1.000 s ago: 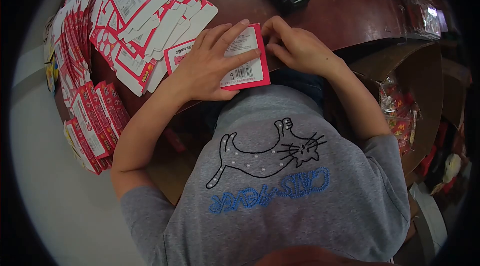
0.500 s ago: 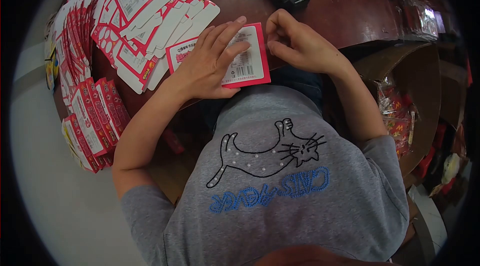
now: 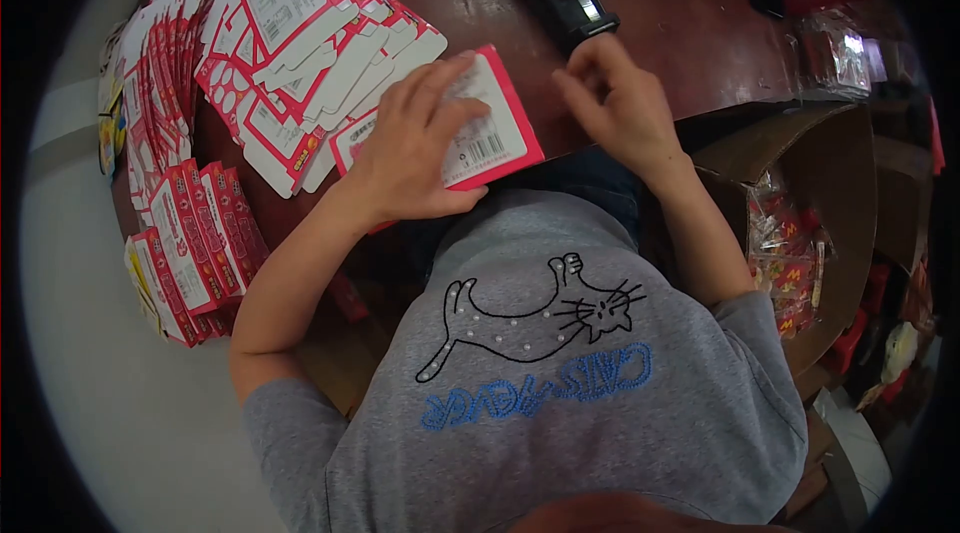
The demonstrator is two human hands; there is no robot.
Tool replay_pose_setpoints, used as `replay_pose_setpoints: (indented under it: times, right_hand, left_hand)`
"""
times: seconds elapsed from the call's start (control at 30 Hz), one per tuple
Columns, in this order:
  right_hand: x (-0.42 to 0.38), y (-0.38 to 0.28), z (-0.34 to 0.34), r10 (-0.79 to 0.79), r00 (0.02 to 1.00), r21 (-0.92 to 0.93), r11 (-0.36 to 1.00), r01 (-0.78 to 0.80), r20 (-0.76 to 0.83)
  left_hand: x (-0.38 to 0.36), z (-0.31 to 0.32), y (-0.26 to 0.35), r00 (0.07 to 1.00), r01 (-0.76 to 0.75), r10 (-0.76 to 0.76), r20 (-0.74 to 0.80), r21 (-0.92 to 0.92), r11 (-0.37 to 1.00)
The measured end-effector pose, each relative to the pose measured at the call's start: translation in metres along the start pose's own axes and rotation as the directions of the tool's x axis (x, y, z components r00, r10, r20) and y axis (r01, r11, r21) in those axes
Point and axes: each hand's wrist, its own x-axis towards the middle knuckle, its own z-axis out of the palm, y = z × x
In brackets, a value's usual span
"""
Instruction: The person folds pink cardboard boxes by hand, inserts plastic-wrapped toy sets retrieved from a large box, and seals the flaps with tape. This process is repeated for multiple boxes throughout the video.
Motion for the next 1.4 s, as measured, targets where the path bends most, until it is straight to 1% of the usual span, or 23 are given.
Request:
replay_pose_setpoints:
  times: [0.03, 0.07, 0.1, 0.13, 0.17, 0.2, 0.23, 0.27, 0.3, 0.33, 0.37, 0.4, 0.47, 0.6, 0.7, 0.77, 0.83, 0.9, 1.03, 1.17, 1.27, 1.33, 1.4]
  right_hand:
    - [0.004, 0.008, -0.002, 0.007, 0.957, 0.109, 0.994, 0.025, -0.290]
    - [0.009, 0.016, -0.005, 0.049, 0.829, 0.208, 0.975, 0.082, -0.556]
    - [0.017, 0.020, -0.011, 0.065, 0.783, 0.188, 0.980, 0.067, -0.619]
    - [0.027, 0.029, -0.013, 0.064, 0.777, 0.190, 0.979, 0.072, -0.626]
    - [0.037, 0.039, -0.013, 0.151, 0.867, 0.344, 0.938, 0.025, -0.475]
    - [0.042, 0.044, -0.012, 0.210, 0.930, 0.482, 0.875, -0.042, -0.301]
    - [0.042, 0.046, -0.009, 0.207, 0.928, 0.485, 0.874, -0.033, -0.310]
    - [0.042, 0.047, -0.006, 0.223, 0.921, 0.549, 0.836, -0.012, -0.319]
    - [0.043, 0.047, -0.004, 0.242, 0.915, 0.610, 0.792, 0.006, -0.324]
    - [0.040, 0.046, -0.005, 0.244, 0.914, 0.615, 0.788, 0.009, -0.325]
    - [0.034, 0.045, -0.006, 0.175, 0.915, 0.579, 0.812, 0.074, -0.363]
    - [0.029, 0.045, -0.006, 0.107, 0.912, 0.539, 0.831, 0.136, -0.396]
    - [0.021, 0.048, 0.000, 0.095, 0.895, 0.538, 0.824, 0.175, -0.436]
    - [0.011, 0.054, 0.012, 0.113, 0.855, 0.481, 0.860, 0.171, -0.506]
    - [0.004, 0.055, 0.014, 0.103, 0.796, 0.295, 0.951, 0.097, -0.596]
    - [-0.009, 0.051, 0.008, 0.063, 0.817, 0.248, 0.964, 0.100, -0.573]
    - [-0.026, 0.035, 0.005, 0.037, 0.843, 0.220, 0.971, 0.097, -0.536]
    - [-0.032, 0.017, 0.006, 0.109, 0.993, 0.539, 0.840, -0.064, -0.051]
    - [-0.022, 0.004, 0.019, -0.027, 0.992, 0.427, 0.904, -0.030, 0.127]
    - [-0.016, 0.011, 0.033, -0.065, 0.986, 0.340, 0.941, 0.008, 0.156]
    - [-0.013, 0.013, 0.038, -0.113, 0.993, 0.254, 0.962, 0.101, 0.034]
    - [-0.013, 0.000, 0.031, 0.048, 0.997, -0.051, 0.998, -0.045, 0.053]
    - [-0.011, -0.005, 0.028, 0.058, 0.996, -0.145, 0.988, -0.048, 0.065]
  left_hand:
    - [-0.003, -0.005, 0.005, 1.000, -0.001, 0.001, -0.004, 0.004, 1.000]
    - [-0.006, -0.012, 0.009, 0.969, 0.192, -0.201, -0.141, -0.076, 0.978]
    - [-0.008, -0.019, 0.008, 0.882, 0.359, -0.395, -0.255, -0.179, 0.916]
    - [-0.013, -0.022, 0.003, 0.782, 0.496, -0.582, -0.225, -0.342, 0.798]
    - [-0.015, -0.026, -0.002, 0.785, 0.492, -0.575, -0.228, -0.334, 0.804]
    - [-0.013, -0.034, -0.003, 0.649, 0.549, -0.751, -0.120, -0.609, 0.572]
    - [-0.011, -0.040, -0.004, 0.507, 0.529, -0.861, 0.048, -0.806, 0.267]
    - [-0.014, -0.046, -0.003, 0.511, 0.529, -0.859, 0.039, -0.802, 0.278]
    - [-0.021, -0.052, 0.003, 0.693, 0.610, -0.719, -0.055, -0.488, 0.625]
    - [-0.027, -0.057, 0.009, 0.847, 0.526, -0.530, -0.042, -0.080, 0.847]
    - [-0.029, -0.067, 0.012, 0.927, 0.350, -0.359, 0.106, 0.092, 0.932]
    - [-0.030, -0.066, 0.012, 0.926, 0.351, -0.361, 0.114, 0.093, 0.932]
    - [-0.028, -0.058, 0.005, 0.898, -0.295, 0.049, 0.436, 0.516, 0.804]
    - [0.006, -0.030, -0.010, 0.798, -0.561, 0.278, 0.535, 0.491, 0.667]
    - [0.032, -0.018, 0.003, 0.836, -0.370, 0.163, 0.524, 0.318, 0.873]
    - [0.031, 0.001, -0.003, 0.948, -0.177, 0.099, 0.303, 0.242, 0.954]
    - [0.023, 0.013, -0.012, 0.964, -0.169, 0.120, 0.237, 0.197, 0.966]
    - [0.020, 0.019, -0.019, 0.974, -0.178, 0.150, 0.170, 0.162, 0.971]
    - [0.014, 0.031, -0.027, 0.982, -0.188, 0.187, 0.021, 0.059, 0.980]
    - [0.011, 0.029, -0.030, 0.967, -0.255, 0.255, 0.011, 0.108, 0.961]
    - [0.012, 0.029, -0.030, 0.972, -0.231, 0.226, 0.059, 0.111, 0.967]
    - [0.012, 0.028, -0.030, 0.970, -0.236, 0.228, 0.082, 0.101, 0.967]
    - [0.010, 0.020, -0.023, 0.979, -0.204, 0.201, 0.034, 0.128, 0.971]
